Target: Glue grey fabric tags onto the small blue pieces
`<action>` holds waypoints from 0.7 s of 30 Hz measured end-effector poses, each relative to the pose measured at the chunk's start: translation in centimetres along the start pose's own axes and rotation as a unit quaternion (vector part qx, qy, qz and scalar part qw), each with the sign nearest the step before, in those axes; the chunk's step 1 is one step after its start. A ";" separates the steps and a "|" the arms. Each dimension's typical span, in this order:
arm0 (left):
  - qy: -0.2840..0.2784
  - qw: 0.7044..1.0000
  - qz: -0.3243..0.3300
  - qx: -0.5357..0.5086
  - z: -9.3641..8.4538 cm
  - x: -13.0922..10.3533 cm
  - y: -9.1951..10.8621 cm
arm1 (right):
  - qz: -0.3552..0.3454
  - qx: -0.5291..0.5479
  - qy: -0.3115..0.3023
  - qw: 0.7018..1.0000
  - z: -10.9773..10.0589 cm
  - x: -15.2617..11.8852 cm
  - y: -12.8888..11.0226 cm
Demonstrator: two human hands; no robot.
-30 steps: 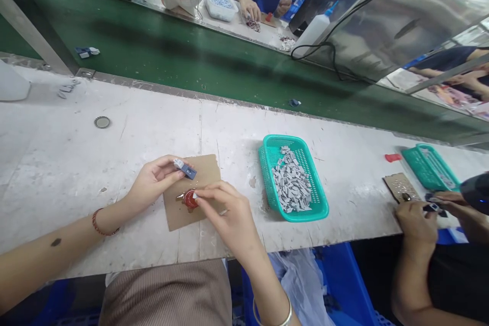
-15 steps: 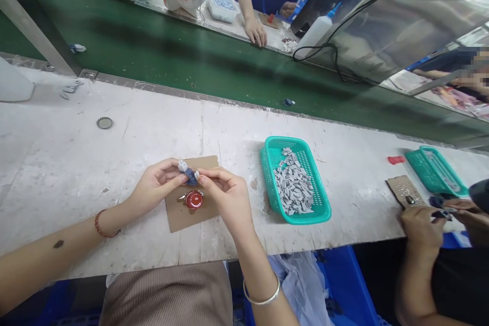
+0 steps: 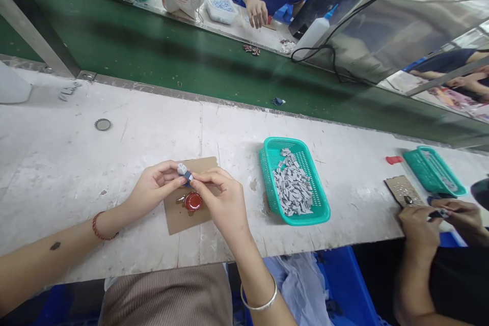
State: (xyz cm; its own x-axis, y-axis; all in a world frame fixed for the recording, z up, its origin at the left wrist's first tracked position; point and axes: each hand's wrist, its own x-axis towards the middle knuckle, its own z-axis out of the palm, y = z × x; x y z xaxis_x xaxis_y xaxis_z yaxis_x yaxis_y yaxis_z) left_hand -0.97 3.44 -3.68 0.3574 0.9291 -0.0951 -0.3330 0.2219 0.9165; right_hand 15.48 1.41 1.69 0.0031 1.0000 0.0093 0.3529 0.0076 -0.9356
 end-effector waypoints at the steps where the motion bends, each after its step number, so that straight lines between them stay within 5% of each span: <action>1: 0.001 1.000 0.002 0.000 0.0 0.0 0.0 | 0.012 0.016 -0.005 1.000 -0.1 0.0 0.0; 7: -0.020 1.000 -0.011 -0.015 0.0 0.1 0.1 | 0.122 0.143 -0.045 0.981 -0.3 0.4 0.6; 16: 0.012 1.000 -0.029 -0.006 -0.1 0.1 0.6 | 0.102 0.123 -0.017 0.987 1.7 0.1 0.3; 19: 0.046 0.998 -0.037 0.020 -0.3 0.2 0.6 | 0.059 0.095 -0.045 0.993 0.4 -0.1 0.0; 21: 0.058 0.997 -0.043 0.042 -0.3 0.2 0.8 | 0.026 0.019 0.000 0.999 -2.2 0.2 0.3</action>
State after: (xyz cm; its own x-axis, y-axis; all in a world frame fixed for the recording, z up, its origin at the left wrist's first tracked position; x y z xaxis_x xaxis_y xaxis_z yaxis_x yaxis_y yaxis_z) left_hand -1.43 3.89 -3.11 0.2763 0.9368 -0.2147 -0.2302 0.2814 0.9316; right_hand 17.63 1.63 2.15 0.0205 0.9990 -0.0404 0.3162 -0.0449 -0.9476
